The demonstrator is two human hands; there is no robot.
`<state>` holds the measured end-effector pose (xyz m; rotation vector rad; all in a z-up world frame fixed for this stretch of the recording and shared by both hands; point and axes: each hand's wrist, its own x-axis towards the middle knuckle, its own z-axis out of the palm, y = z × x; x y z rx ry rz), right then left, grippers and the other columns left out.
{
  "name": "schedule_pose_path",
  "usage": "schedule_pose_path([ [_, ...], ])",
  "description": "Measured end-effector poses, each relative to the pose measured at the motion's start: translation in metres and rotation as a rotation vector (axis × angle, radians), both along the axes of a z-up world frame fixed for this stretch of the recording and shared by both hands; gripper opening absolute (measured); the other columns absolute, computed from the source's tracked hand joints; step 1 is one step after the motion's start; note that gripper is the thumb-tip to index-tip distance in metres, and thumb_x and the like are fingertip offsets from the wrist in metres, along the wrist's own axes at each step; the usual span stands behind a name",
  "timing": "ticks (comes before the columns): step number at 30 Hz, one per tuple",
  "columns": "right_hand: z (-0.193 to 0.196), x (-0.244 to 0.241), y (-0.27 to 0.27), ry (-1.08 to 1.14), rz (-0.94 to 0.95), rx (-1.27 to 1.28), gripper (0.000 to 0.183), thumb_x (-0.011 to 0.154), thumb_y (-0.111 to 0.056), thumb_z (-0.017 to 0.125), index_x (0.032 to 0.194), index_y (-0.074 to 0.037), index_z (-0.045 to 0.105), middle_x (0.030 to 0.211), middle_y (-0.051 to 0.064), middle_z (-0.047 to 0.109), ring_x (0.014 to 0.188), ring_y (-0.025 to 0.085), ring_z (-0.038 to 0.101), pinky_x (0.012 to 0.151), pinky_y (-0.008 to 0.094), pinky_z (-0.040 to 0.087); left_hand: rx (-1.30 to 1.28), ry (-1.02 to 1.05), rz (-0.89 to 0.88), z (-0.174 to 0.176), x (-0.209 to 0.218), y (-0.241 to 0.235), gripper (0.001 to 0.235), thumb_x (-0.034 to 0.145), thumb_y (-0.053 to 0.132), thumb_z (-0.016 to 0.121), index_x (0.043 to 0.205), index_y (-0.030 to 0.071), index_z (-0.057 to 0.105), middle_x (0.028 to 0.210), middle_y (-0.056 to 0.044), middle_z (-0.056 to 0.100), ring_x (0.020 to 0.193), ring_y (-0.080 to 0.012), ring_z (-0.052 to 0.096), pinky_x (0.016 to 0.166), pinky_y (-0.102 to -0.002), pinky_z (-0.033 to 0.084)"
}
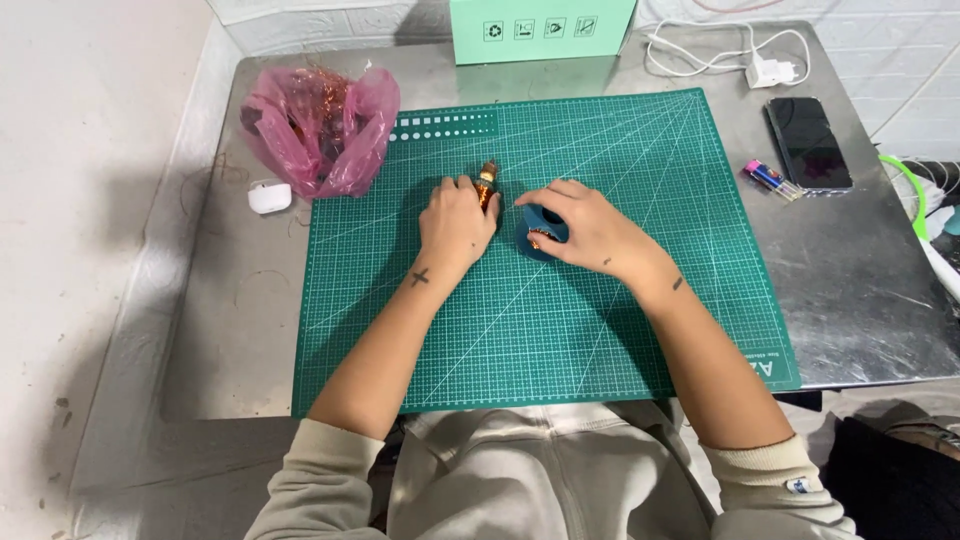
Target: Winding thin copper wire around a small cylindrical component on a green cutting mat.
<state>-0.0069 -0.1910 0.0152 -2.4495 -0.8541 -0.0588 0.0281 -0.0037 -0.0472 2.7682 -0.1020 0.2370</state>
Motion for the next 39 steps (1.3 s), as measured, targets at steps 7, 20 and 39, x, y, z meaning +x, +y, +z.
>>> schedule_pose_path([
  [7, 0.001, 0.001, 0.003, 0.019, 0.010, 0.023, 0.040, 0.081, -0.020, 0.068, 0.117, -0.003, 0.060, 0.092, 0.016, 0.062, 0.085, 0.029, 0.061, 0.068, 0.038, 0.054, 0.286, -0.284, 0.065, -0.026, 0.004, -0.011, 0.036, 0.082, 0.043, 0.057, 0.086, 0.007, 0.055, 0.074, -0.004, 0.053, 0.072, -0.0221, 0.062, 0.050, -0.035, 0.055],
  [20, 0.001, 0.001, 0.000, -0.002, 0.023, 0.021, 0.040, 0.083, -0.023, 0.066, 0.118, -0.004, 0.060, 0.095, 0.015, 0.064, 0.090, 0.030, 0.062, 0.074, 0.037, 0.054, 0.274, -0.274, 0.078, -0.028, 0.003, -0.011, 0.039, 0.079, 0.048, 0.056, 0.083, 0.009, 0.054, 0.073, -0.004, 0.052, 0.071, -0.0220, 0.061, 0.048, -0.036, 0.053],
  [39, 0.022, -0.005, -0.006, -0.082, 0.052, 0.072, 0.071, 0.075, -0.042, 0.070, 0.134, -0.008, 0.049, 0.128, 0.025, 0.050, 0.119, 0.041, 0.046, 0.096, 0.054, 0.039, -0.159, -0.128, -0.123, 0.073, -0.021, 0.020, 0.041, 0.096, 0.039, 0.040, 0.107, 0.003, 0.058, 0.090, -0.019, 0.061, 0.086, -0.0314, 0.064, 0.068, -0.043, 0.054],
])
